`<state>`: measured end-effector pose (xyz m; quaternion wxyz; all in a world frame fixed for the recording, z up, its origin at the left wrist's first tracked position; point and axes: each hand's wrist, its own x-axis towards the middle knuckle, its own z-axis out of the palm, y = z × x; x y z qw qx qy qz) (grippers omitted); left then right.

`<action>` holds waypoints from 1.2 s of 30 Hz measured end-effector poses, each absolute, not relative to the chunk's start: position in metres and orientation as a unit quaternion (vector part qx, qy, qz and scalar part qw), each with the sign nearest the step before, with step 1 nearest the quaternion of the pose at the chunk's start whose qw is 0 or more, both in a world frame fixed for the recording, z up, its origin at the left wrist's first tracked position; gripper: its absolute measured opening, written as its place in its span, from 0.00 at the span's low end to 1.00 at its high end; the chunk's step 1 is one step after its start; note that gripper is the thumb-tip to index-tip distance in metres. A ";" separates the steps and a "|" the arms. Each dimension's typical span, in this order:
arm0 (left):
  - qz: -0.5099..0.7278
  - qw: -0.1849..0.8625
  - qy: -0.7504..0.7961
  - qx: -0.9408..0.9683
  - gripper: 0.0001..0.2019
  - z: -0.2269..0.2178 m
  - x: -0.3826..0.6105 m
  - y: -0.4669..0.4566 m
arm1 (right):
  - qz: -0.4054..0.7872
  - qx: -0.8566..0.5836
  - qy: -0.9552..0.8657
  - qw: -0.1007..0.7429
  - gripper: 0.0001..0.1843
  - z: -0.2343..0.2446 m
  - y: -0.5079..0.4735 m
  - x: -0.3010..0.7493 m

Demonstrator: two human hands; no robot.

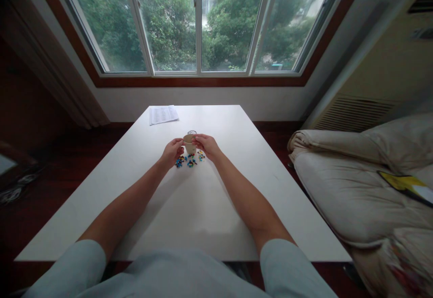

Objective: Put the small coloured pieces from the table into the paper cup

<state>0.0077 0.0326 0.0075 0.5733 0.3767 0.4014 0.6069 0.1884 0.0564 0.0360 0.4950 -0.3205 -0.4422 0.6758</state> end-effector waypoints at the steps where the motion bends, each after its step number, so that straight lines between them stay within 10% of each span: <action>1: 0.606 0.573 0.399 0.380 0.17 0.008 0.009 0.032 | 0.676 -0.320 -0.442 0.495 0.07 0.036 0.056 0.188; 15: 0.572 0.597 0.398 0.398 0.25 0.022 0.006 0.032 | 0.665 -0.337 -0.452 0.490 0.07 0.027 0.061 0.192; 25: 0.583 0.496 0.455 0.455 0.10 0.011 -0.001 0.034 | 0.661 -0.334 -0.466 0.484 0.11 0.039 0.054 0.193; 36: 0.294 0.168 0.592 0.731 0.10 0.006 -0.003 0.017 | 0.504 -0.403 -0.618 0.448 0.08 0.025 0.070 0.204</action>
